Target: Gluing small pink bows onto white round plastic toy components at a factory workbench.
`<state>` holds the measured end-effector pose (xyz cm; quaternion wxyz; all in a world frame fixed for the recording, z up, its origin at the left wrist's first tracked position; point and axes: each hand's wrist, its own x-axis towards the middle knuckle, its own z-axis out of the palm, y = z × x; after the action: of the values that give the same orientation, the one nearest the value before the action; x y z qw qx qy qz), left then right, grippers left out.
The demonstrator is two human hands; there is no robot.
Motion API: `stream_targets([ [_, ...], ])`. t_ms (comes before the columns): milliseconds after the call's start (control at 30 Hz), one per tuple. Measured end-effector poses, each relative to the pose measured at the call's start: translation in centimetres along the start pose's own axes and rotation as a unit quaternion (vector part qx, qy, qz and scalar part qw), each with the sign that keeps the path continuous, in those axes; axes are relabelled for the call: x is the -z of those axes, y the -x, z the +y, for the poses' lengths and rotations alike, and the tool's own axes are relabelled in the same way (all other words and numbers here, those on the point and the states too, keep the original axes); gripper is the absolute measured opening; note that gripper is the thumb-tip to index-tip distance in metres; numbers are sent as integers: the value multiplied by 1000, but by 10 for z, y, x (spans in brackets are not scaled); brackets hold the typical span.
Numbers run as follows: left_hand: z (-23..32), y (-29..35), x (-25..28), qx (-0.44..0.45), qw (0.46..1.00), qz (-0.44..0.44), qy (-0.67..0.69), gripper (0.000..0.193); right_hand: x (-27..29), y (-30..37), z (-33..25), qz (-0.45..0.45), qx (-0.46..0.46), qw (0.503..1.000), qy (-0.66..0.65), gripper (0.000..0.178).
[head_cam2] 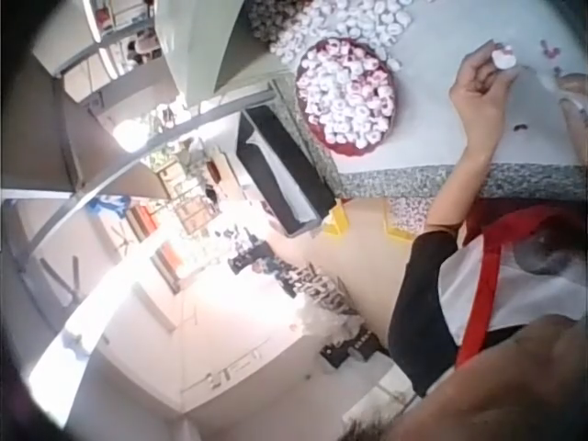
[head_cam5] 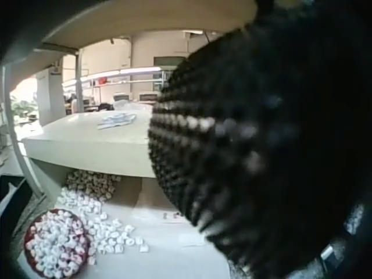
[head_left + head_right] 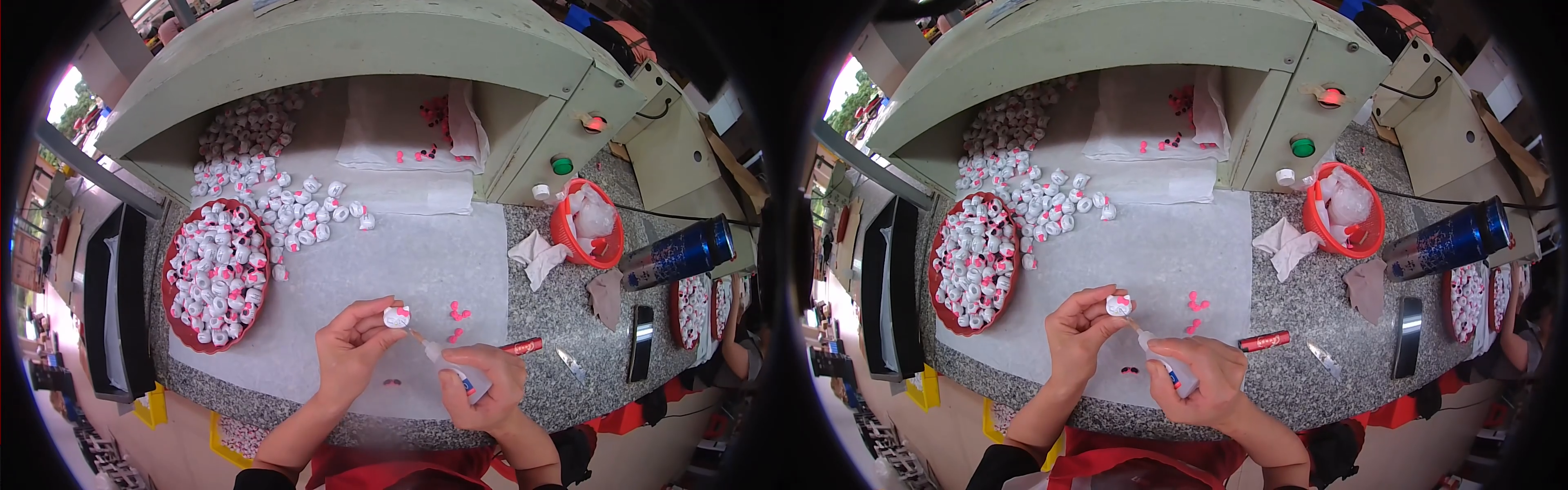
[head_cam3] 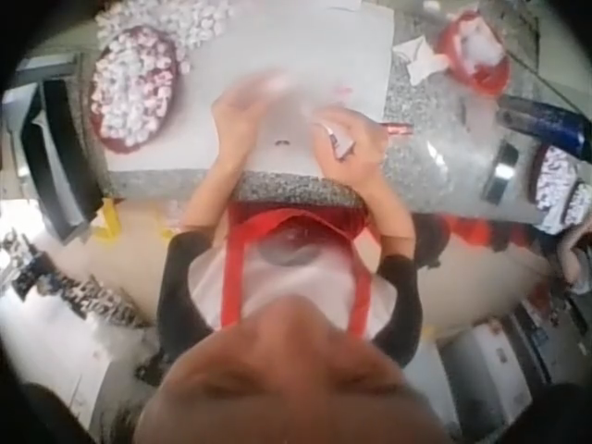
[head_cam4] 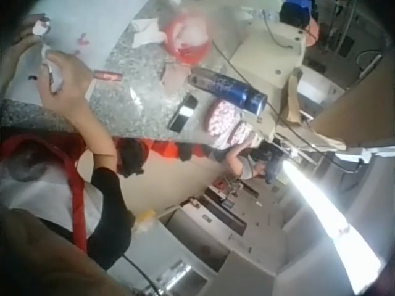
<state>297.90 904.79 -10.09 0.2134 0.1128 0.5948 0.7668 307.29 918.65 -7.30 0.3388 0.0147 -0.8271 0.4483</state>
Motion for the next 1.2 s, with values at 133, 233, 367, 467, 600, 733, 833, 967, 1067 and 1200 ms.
stream_targets([
  [133, -1, 0, 0, -1, 1000, -8, 3, 36, 0, 0, 0, 0, 3, 1000, 1, 20],
  [233, -1, 0, 0, 1, 1000, -10, 4, 36, 0, 0, 1, 4, 2, 1000, 2, 20],
  [367, 1, -1, 1, 1, 1000, -5, 13, 34, 0, -1, 1, 3, -8, 1000, 6, 20],
  [467, 0, -1, 1, -2, 1000, 0, 7, 34, 1, -2, 1, 1, 0, 1000, 16, 19],
  [600, 0, -1, 1, -13, 1000, -6, 4, 34, 4, -3, -3, -19, -22, 1000, 7, 19],
  [733, -1, 0, -1, -23, 1000, -17, 6, 34, 5, -2, -5, -20, -39, 999, -8, 19],
  [833, -2, 0, -2, -23, 1000, -20, 9, 35, 8, -1, -5, -15, -61, 998, -19, 19],
  [967, -3, -1, 3, -26, 1000, 10, -12, 37, 14, -7, -1, 32, -284, 951, -116, 18],
  [1067, -3, -7, 10, -29, 998, 49, -20, 38, 19, -23, 14, 1, -432, 874, -222, 16],
  [1200, 4, -20, 21, -53, 993, 108, -6, 37, -2, 5, 37, -207, -305, 929, -34, 15],
])
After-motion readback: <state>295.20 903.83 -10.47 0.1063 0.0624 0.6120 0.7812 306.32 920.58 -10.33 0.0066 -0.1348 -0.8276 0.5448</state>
